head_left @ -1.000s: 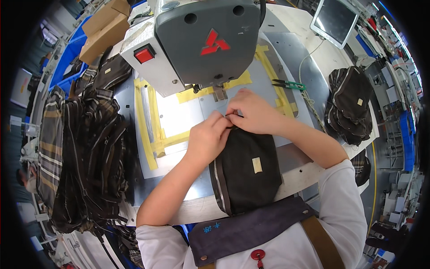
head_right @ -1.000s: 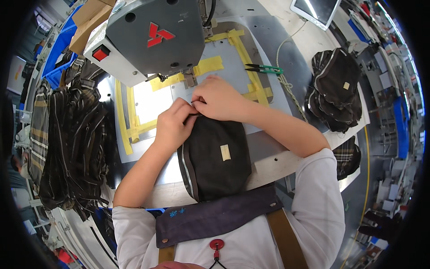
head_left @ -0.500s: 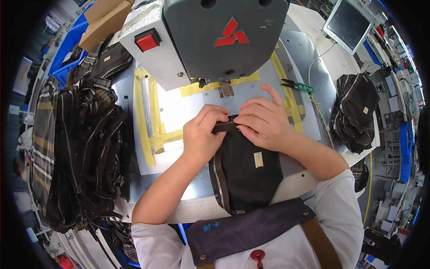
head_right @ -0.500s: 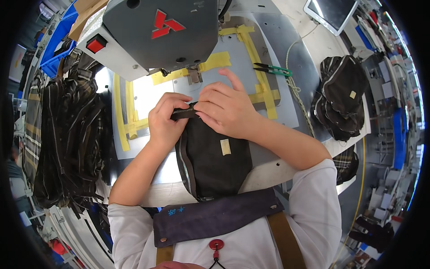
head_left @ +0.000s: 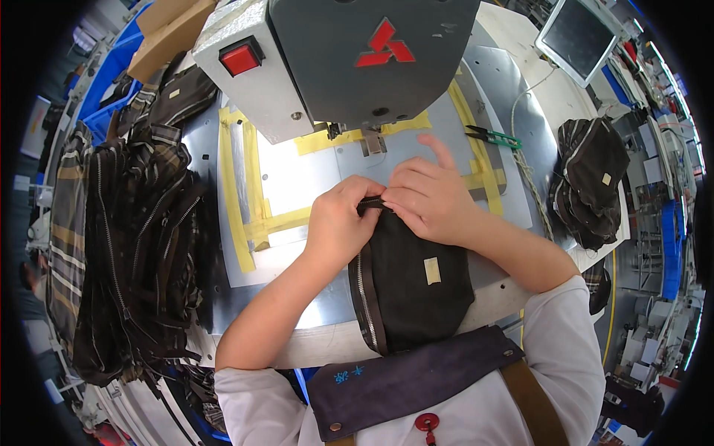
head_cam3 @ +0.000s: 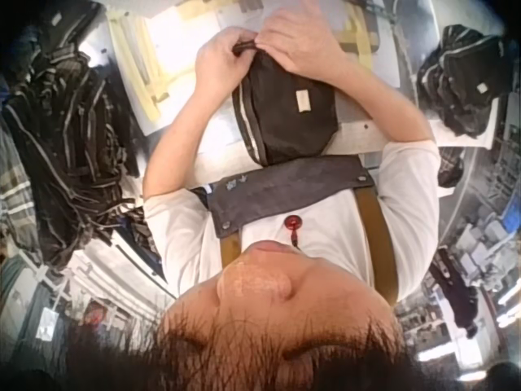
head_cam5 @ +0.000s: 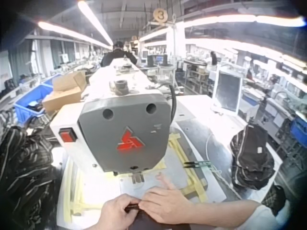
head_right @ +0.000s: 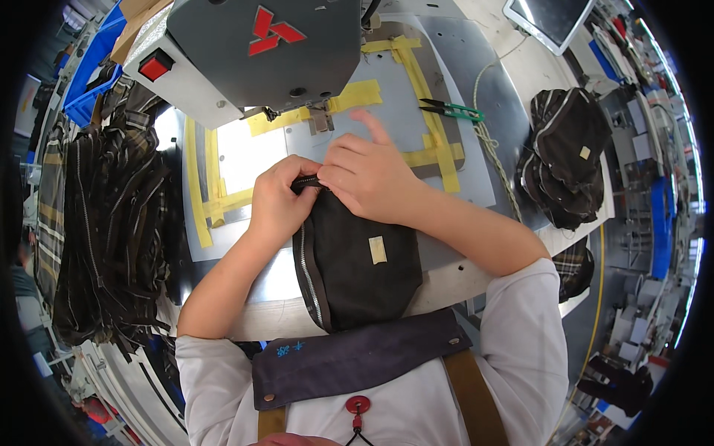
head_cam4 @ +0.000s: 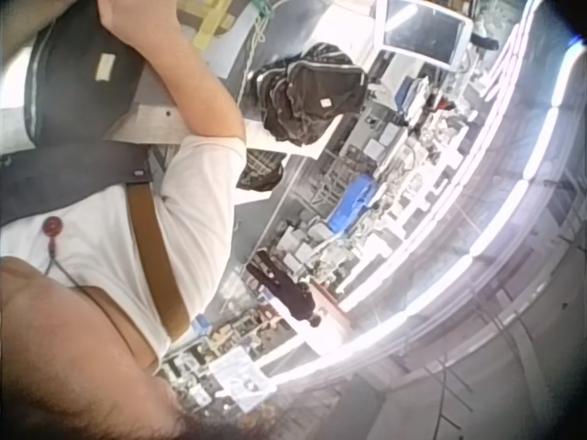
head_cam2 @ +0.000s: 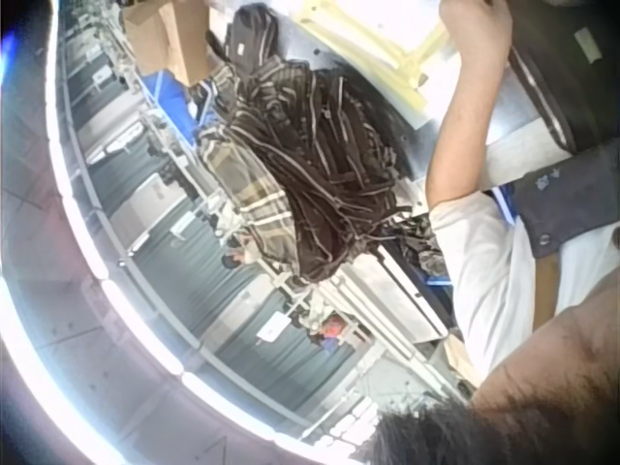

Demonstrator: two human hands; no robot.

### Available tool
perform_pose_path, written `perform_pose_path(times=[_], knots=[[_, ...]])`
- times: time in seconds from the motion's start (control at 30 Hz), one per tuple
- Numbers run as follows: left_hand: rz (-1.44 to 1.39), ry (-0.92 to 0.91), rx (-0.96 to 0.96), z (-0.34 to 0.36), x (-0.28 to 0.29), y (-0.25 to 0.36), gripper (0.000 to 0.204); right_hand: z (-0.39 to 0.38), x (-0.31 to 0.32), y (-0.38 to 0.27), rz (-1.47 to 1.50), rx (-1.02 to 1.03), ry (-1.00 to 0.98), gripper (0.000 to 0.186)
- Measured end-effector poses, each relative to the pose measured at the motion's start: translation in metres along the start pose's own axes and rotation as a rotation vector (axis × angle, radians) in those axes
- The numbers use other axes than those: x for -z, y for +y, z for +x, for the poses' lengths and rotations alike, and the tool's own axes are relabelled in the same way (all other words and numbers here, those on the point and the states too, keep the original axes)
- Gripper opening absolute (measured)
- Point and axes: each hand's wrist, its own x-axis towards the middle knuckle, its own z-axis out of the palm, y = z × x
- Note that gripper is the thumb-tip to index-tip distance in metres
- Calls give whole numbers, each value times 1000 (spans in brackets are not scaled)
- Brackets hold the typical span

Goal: The person aligns the zipper of a dark plaid bag with the fabric edge and sews it using an industrial sewing machine. They repeat this process for multiple bags, moving finished items to a stack on the right and picking up new ones from a pile on the left.

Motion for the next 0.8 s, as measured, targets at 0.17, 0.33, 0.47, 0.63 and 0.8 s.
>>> perform_pose_path(times=[0.17,0.33,0.47,0.63,0.8], knots=[[-204,-72,277,1,4,-1,10,2,3,-2,71,-150,-68,14],[-153,-165,353,7,6,5,15,-6,-4,14,230,-335,-187,14],[-102,-211,366,11,8,5,17,-8,-8,21,368,-458,-248,14],[-128,-200,388,10,9,4,17,-3,0,20,213,-301,-197,16],[-156,-183,376,8,8,2,17,-4,2,21,191,-262,-182,17]])
